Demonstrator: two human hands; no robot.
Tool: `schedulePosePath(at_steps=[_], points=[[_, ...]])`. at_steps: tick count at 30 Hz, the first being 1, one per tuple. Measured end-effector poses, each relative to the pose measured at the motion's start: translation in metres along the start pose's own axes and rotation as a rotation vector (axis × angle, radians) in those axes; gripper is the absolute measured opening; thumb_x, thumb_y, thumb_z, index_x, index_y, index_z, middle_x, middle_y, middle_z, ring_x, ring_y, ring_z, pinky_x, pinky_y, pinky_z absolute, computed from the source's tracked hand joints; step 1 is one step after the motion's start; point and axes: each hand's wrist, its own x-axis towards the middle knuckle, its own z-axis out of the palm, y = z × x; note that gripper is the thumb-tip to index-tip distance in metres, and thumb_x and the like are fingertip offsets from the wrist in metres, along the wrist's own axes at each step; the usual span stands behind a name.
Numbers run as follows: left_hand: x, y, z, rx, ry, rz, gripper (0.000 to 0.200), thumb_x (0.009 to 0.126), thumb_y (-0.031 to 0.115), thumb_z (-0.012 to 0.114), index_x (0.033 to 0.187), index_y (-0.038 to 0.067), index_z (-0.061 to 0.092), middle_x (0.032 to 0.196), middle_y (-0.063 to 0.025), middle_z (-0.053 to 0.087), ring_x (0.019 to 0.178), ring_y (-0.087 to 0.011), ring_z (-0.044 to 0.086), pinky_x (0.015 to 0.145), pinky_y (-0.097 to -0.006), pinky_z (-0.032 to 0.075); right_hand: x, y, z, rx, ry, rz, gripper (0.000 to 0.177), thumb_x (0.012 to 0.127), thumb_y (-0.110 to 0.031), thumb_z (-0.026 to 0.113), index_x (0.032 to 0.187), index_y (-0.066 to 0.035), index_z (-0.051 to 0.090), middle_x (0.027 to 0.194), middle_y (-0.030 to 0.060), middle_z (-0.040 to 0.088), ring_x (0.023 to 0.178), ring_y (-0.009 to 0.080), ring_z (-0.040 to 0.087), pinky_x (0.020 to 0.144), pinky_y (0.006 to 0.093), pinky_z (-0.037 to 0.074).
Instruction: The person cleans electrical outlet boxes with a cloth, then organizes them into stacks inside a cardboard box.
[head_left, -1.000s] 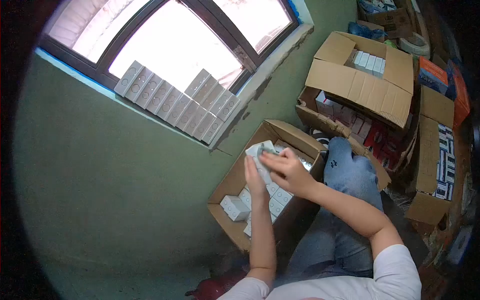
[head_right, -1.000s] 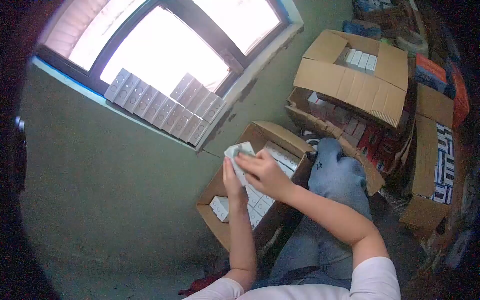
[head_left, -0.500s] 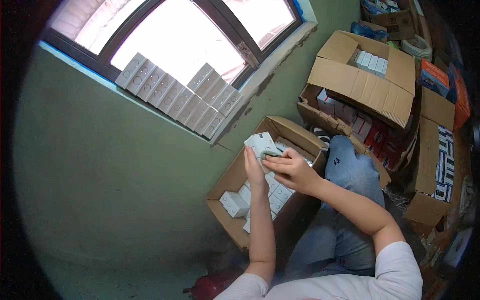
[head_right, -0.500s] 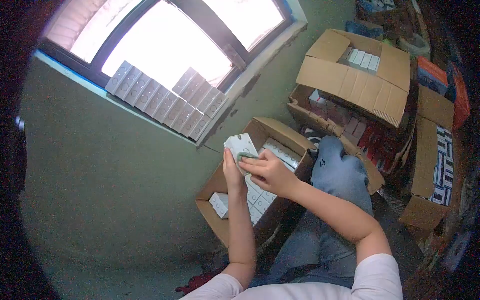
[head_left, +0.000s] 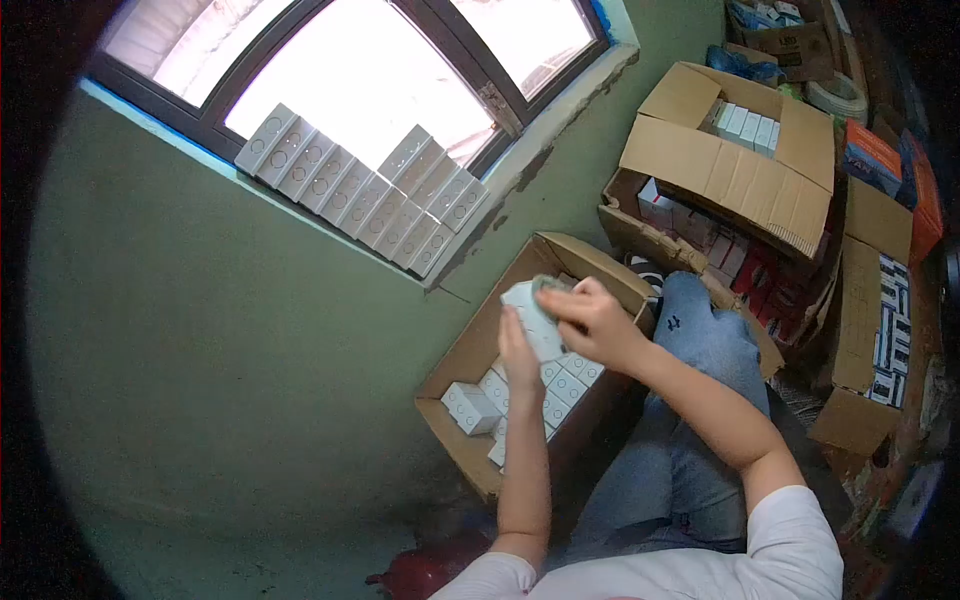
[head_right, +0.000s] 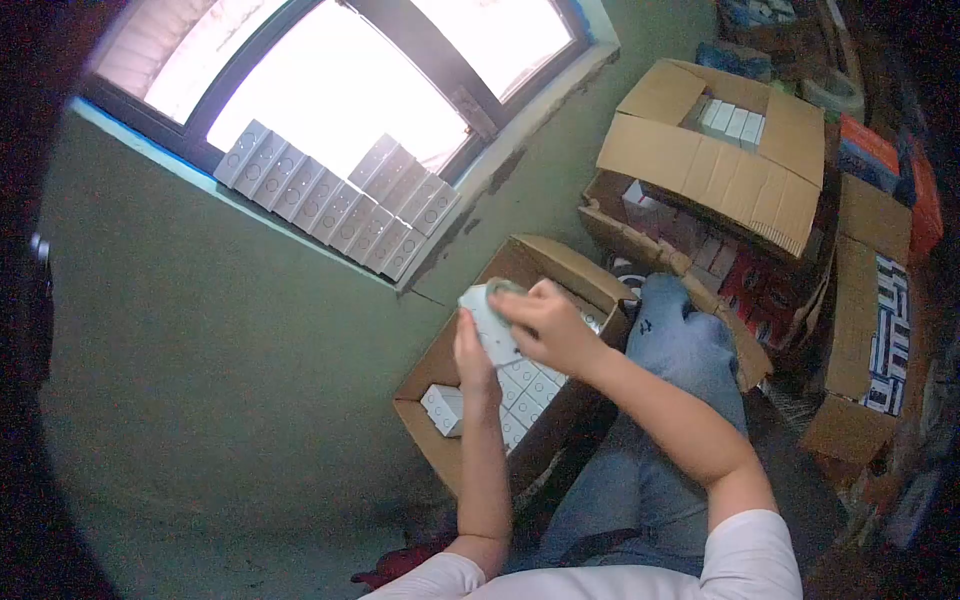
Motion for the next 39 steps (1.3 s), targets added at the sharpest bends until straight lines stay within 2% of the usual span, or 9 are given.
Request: schedulePosePath(at_steps=[2,9,14,16,20,21,26,31,39], points=[[-0.014,0.005,0.01,-0.003,-0.002,-0.027,0.045,0.106,0.036,0.035,0.129,0.002,0.052,0.121,-0.0097,0.06,0.106,-0.0186,0.061,0.092,-0.0315,0.048,0.001,0.004,0.0,-0.089,0.073,-0.02,0.043,0.076,-0.004,0.066,0.119,-0.008,0.067,0.118,0.0102,0.067,0.085,0.028,0.058,0.084,0.035,0.046],[0.0,-0.02,-0.015,-0.262,-0.06,-0.17,0.045,0.106,0.041,0.031,0.122,0.006,0.055,0.11,-0.0082,0.064,0.101,-0.0207,0.064,0.085,-0.0351,0.052,-0.006,-0.005,0.002,0.105,-0.306,-0.084,0.037,0.079,-0.007,0.069,0.115,-0.012,0.069,0.117,0.0034,0.069,0.086,0.0206,0.06,0.084,0.0334,0.045],[-0.015,-0.018,0.005,-0.282,-0.052,-0.201,0.043,0.106,0.036,0.032,0.128,0.006,0.053,0.118,-0.0084,0.06,0.107,-0.0187,0.061,0.09,-0.0335,0.05,0.0,0.003,0.002,-0.07,-0.025,-0.022,0.035,0.077,-0.009,0.068,0.112,-0.011,0.069,0.117,0.004,0.068,0.083,0.0275,0.054,0.081,0.0359,0.046],[-0.007,-0.024,0.006,-0.268,-0.004,-0.198,0.041,0.106,0.035,0.033,0.126,0.006,0.054,0.118,-0.0079,0.061,0.108,-0.0184,0.06,0.091,-0.0325,0.049,-0.002,0.002,0.003,-0.071,-0.067,-0.042,0.035,0.077,-0.009,0.068,0.112,-0.011,0.069,0.117,0.004,0.068,0.084,0.0275,0.054,0.081,0.0356,0.046],[0.016,-0.022,-0.013,-0.3,0.061,-0.129,0.047,0.105,0.042,0.028,0.12,0.008,0.057,0.105,-0.0073,0.066,0.092,-0.0196,0.066,0.078,-0.0358,0.055,-0.01,-0.005,0.006,0.035,-0.232,-0.039,0.038,0.078,-0.009,0.068,0.116,-0.009,0.068,0.116,0.0053,0.069,0.086,0.0251,0.058,0.084,0.0348,0.045],[0.015,-0.016,-0.014,-0.298,0.084,-0.098,0.047,0.105,0.042,0.027,0.122,0.008,0.055,0.106,-0.0078,0.065,0.095,-0.0202,0.066,0.08,-0.036,0.054,-0.009,-0.008,0.004,0.047,-0.291,-0.016,0.038,0.078,-0.009,0.069,0.116,-0.009,0.068,0.117,0.0053,0.069,0.085,0.0252,0.058,0.085,0.0348,0.045],[-0.005,-0.014,-0.012,-0.104,0.056,-0.117,0.05,0.106,0.038,0.03,0.136,0.002,0.046,0.125,-0.0104,0.058,0.112,-0.0193,0.059,0.094,-0.0352,0.047,-0.002,0.004,0.006,-0.05,-0.135,0.0,0.042,0.076,-0.008,0.068,0.118,-0.008,0.067,0.121,0.0055,0.067,0.082,0.0267,0.054,0.081,0.0342,0.047],[-0.016,-0.005,-0.008,-0.011,-0.067,-0.102,0.05,0.106,0.039,0.033,0.133,0.001,0.049,0.126,-0.0098,0.056,0.111,-0.0182,0.057,0.094,-0.0327,0.046,-0.003,-0.004,0.0,-0.099,-0.031,-0.014,0.046,0.074,-0.005,0.068,0.12,-0.009,0.066,0.123,0.0053,0.066,0.084,0.0267,0.055,0.082,0.035,0.05],[0.0,0.009,-0.03,-0.015,0.007,-0.08,0.049,0.105,0.042,0.035,0.126,0.002,0.053,0.114,-0.0088,0.062,0.105,-0.0195,0.061,0.086,-0.0331,0.049,-0.006,-0.016,0.004,-0.071,-0.311,-0.158,0.05,0.073,-0.008,0.073,0.122,-0.011,0.062,0.127,0.0018,0.062,0.088,0.0285,0.058,0.084,0.0359,0.052]])
